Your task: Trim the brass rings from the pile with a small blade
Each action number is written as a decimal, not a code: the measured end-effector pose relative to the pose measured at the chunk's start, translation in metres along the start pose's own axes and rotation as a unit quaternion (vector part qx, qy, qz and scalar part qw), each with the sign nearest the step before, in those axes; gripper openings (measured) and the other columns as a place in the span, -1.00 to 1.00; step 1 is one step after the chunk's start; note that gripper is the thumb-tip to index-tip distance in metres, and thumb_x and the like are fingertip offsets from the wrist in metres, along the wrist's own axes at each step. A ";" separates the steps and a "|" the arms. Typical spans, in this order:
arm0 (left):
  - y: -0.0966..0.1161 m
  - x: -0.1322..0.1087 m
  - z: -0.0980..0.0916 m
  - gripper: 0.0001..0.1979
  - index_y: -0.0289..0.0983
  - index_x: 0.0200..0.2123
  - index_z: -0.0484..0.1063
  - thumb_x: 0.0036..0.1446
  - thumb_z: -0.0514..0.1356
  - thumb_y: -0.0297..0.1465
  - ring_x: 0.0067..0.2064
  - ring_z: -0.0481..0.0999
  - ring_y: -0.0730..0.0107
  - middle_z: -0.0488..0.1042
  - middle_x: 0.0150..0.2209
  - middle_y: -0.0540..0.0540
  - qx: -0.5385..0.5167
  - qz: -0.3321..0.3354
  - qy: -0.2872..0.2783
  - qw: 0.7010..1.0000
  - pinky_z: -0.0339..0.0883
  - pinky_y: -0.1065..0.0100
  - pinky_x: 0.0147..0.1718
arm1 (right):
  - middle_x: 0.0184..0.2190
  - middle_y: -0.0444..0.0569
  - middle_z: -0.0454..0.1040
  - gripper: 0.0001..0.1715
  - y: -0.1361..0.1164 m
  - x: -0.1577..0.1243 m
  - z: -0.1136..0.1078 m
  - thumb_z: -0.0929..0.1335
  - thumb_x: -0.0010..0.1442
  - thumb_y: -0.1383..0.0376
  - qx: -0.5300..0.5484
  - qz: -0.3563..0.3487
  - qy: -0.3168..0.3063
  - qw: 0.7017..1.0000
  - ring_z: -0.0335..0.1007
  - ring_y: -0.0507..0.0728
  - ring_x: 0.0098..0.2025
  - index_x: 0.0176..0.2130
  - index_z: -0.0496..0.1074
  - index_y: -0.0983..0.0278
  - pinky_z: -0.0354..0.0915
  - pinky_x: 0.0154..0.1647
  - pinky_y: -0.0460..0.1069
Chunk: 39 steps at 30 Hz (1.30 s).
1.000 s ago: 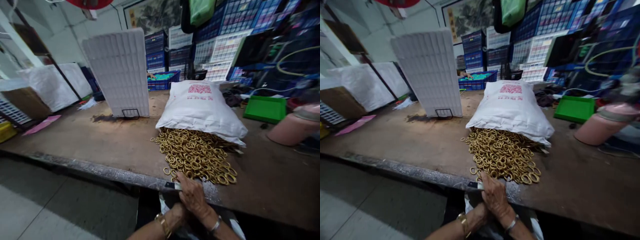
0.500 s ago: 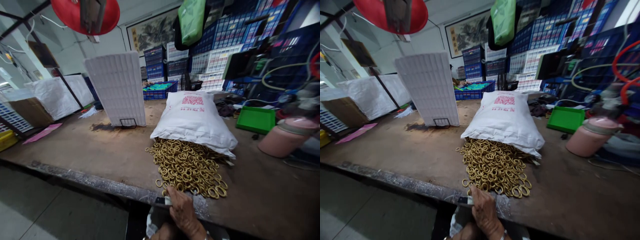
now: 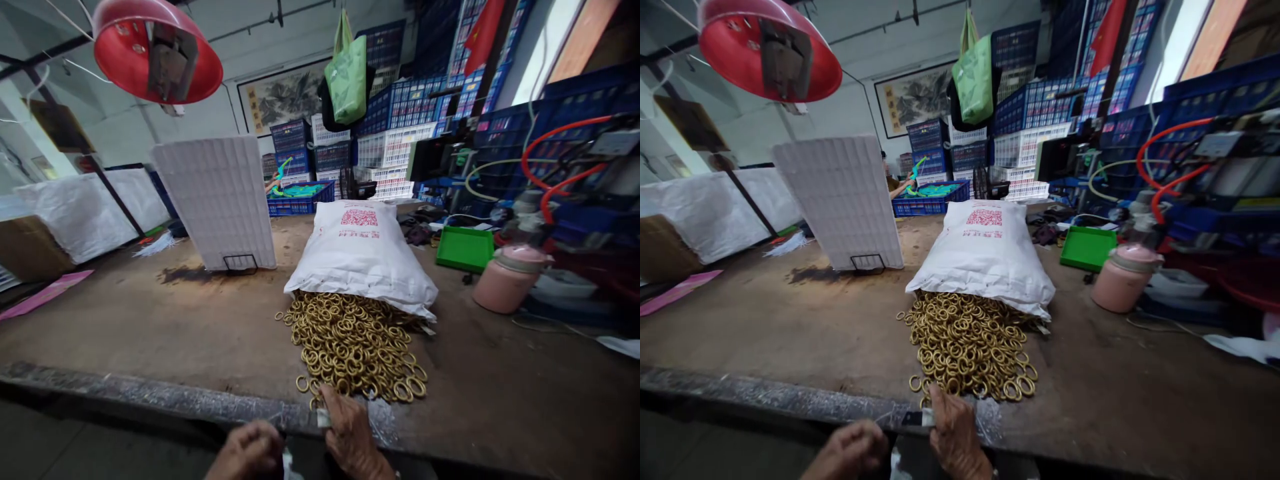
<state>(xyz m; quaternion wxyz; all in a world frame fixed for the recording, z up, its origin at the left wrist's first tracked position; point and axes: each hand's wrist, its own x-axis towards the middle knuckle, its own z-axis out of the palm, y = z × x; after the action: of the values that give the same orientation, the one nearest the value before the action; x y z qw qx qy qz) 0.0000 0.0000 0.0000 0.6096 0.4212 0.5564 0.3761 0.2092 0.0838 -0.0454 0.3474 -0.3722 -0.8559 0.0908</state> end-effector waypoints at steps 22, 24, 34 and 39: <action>0.057 0.226 -0.006 -0.72 -0.27 -0.22 0.36 0.10 -0.02 -0.26 -0.10 0.37 0.20 0.45 -0.21 -0.16 0.411 0.256 0.303 0.821 0.15 0.14 -0.05 | -0.67 -0.12 0.31 -0.46 -0.002 0.009 -0.002 -0.11 0.17 0.14 0.025 -0.039 0.070 0.996 0.24 0.04 -0.63 -0.33 0.26 0.28 0.01 -0.61 -0.07; 0.054 0.224 0.007 -0.71 -0.27 -0.19 0.34 0.12 -0.05 -0.27 -0.09 0.36 0.22 0.44 -0.18 -0.17 0.417 0.261 0.296 0.819 0.15 0.16 -0.06 | -0.66 -0.12 0.32 -0.34 -0.003 0.010 -0.003 -0.19 0.19 0.10 0.026 -0.041 0.070 0.996 0.25 0.04 -0.62 -0.28 0.27 0.30 0.02 -0.61 -0.06; 0.042 0.217 0.042 -0.73 -0.29 -0.18 0.32 0.16 -0.07 -0.31 -0.07 0.32 0.19 0.41 -0.17 -0.19 0.411 0.280 0.290 0.817 0.09 0.10 -0.04 | -0.63 -0.09 0.34 -0.44 -0.004 0.008 -0.004 -0.11 0.18 0.15 0.012 -0.030 0.044 0.999 0.25 0.05 -0.61 -0.28 0.27 0.32 0.02 -0.61 -0.06; 0.046 0.212 0.041 -0.77 -0.26 -0.28 0.35 0.16 -0.07 -0.33 -0.13 0.35 0.25 0.41 -0.23 -0.14 0.383 0.307 0.301 0.817 0.18 0.18 -0.10 | -0.60 -0.09 0.36 -0.63 -0.007 0.009 -0.009 0.01 0.10 0.24 0.007 -0.031 0.028 0.999 0.27 0.07 -0.59 -0.29 0.25 0.30 0.05 -0.60 -0.06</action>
<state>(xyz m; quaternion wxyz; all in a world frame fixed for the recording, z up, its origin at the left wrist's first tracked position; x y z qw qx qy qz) 0.0625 0.2098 -0.0326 0.0538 0.6357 0.6530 0.4082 0.2069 0.0848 -0.0309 0.3767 -0.3456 -0.8561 0.0756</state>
